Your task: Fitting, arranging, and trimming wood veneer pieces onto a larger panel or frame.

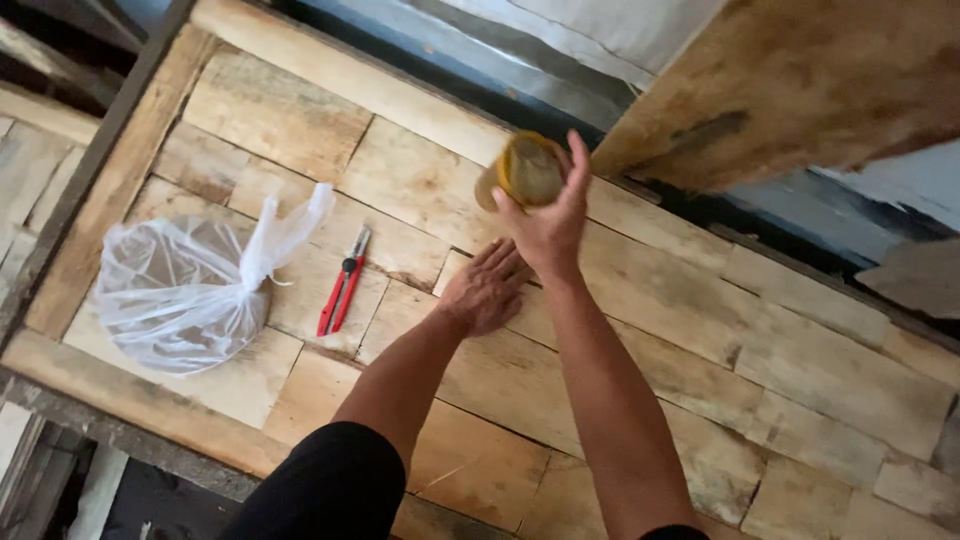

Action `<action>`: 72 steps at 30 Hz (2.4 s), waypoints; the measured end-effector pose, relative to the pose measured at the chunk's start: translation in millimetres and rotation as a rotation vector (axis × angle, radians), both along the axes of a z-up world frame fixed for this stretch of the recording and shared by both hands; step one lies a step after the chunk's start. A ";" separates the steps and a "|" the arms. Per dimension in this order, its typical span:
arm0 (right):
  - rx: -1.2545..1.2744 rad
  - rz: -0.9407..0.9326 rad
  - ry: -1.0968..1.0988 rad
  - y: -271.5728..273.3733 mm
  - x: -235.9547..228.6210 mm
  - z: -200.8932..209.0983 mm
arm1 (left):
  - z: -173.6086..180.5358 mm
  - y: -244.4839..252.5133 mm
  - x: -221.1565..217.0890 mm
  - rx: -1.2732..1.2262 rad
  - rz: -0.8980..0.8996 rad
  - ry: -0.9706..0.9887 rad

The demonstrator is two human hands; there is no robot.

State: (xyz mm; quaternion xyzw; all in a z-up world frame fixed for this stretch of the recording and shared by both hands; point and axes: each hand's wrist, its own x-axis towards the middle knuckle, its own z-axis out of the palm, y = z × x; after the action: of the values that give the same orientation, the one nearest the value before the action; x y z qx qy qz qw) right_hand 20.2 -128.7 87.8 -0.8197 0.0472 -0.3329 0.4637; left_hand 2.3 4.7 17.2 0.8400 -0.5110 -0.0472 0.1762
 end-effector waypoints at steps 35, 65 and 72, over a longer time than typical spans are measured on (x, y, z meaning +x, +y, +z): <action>-0.727 -0.160 0.741 -94.6 -80.9 -109.7 | -21.3 -2.9 1.1 -0.149 -0.042 -0.003; -0.540 -0.675 1.003 -241.9 -176.6 -88.6 | -3.7 -8.4 -4.9 -0.012 -0.010 -0.103; -0.608 -0.544 0.981 -251.9 -205.7 -88.7 | -4.4 -10.8 -7.5 0.021 0.028 -0.085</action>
State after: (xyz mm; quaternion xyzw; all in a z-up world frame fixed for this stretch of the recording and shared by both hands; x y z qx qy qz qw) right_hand -185.6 -380.6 -0.9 -0.9307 0.3636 -0.0232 0.0336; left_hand -5.1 -6.0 12.8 0.8502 -0.5056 -0.0141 0.1460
